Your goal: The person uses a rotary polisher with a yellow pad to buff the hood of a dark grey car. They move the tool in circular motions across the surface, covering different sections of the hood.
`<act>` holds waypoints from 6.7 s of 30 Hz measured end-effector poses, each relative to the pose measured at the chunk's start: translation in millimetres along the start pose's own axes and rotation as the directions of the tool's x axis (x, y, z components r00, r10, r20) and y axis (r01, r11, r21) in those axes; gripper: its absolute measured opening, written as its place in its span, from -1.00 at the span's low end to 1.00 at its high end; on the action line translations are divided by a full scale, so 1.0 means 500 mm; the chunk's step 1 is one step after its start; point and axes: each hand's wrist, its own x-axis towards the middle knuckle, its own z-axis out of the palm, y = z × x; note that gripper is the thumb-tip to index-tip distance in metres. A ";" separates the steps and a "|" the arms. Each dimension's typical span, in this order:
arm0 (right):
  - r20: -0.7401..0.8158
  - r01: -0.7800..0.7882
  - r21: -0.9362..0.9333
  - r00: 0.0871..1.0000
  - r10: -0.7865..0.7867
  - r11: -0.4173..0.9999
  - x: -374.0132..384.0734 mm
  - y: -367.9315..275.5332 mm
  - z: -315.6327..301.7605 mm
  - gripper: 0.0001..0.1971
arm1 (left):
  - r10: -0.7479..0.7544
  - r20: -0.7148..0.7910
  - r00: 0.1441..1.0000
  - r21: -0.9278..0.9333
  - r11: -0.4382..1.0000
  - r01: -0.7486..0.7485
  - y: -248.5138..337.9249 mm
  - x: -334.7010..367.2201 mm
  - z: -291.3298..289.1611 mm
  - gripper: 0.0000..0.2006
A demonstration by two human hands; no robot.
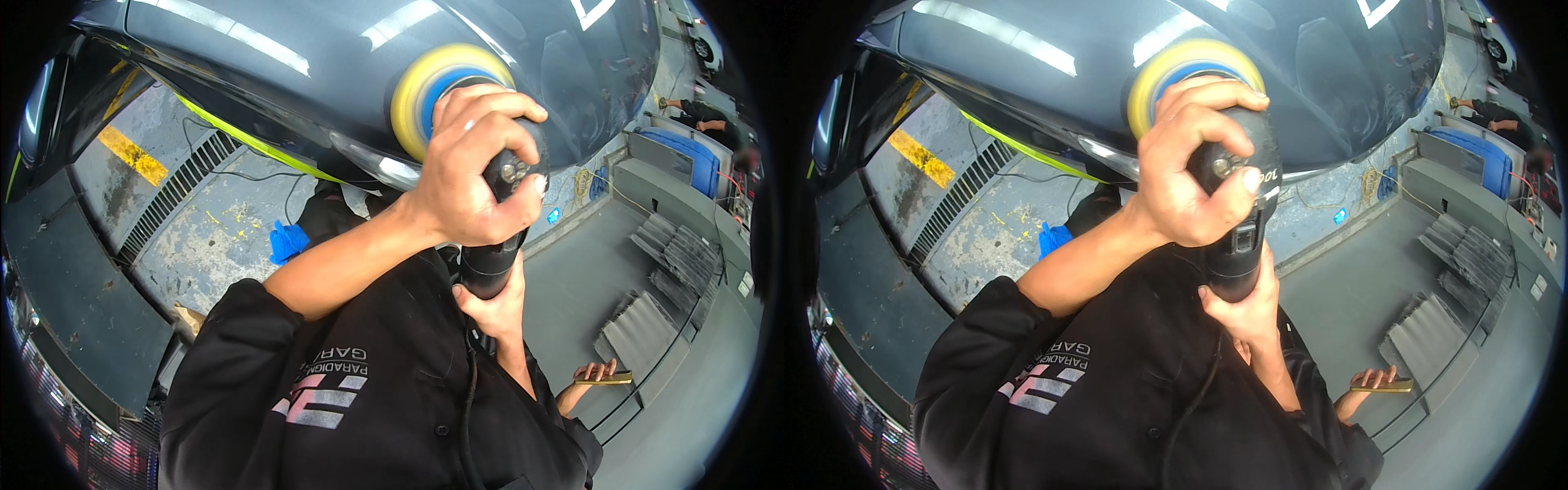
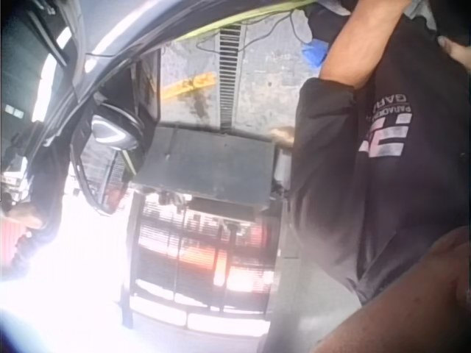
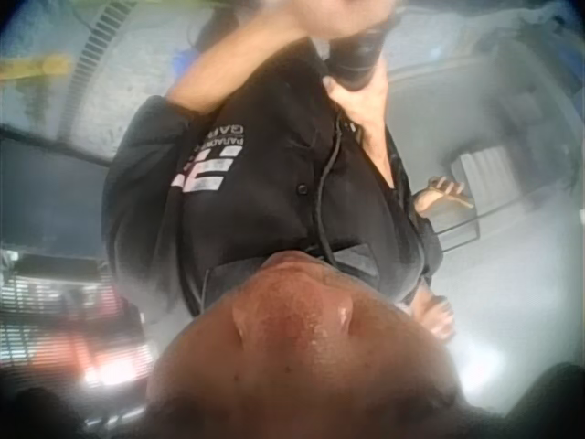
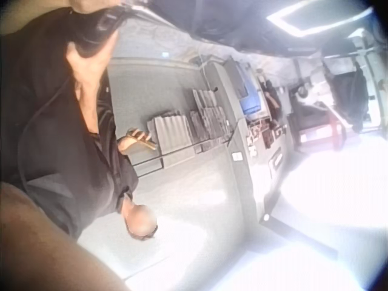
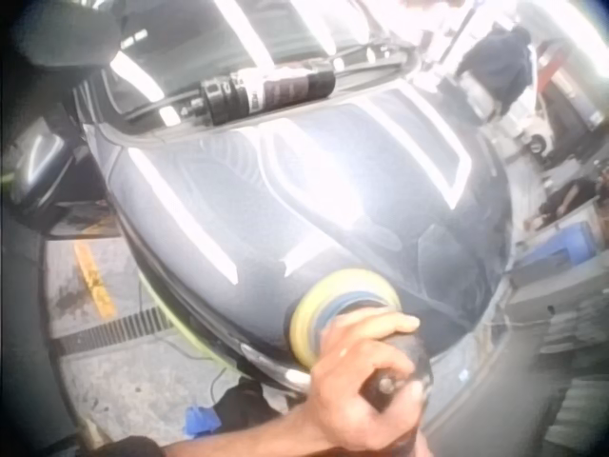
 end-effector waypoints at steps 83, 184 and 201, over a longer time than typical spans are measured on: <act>0.182 0.321 0.177 0.918 -0.351 0.930 0.051 -0.013 0.082 0.04 | -0.039 0.012 0.999 0.120 0.992 0.037 0.054 0.001 -0.160 -0.73; -0.187 0.175 0.391 0.976 -0.108 0.904 0.161 0.242 -0.367 -0.12 | -0.009 0.320 0.947 0.114 0.993 -0.029 -0.140 0.021 0.581 -0.76; -0.128 0.179 0.285 0.981 -0.148 0.942 0.193 0.119 -0.304 -0.07 | -0.053 0.141 0.989 0.109 0.993 0.038 -0.132 0.116 0.451 -0.85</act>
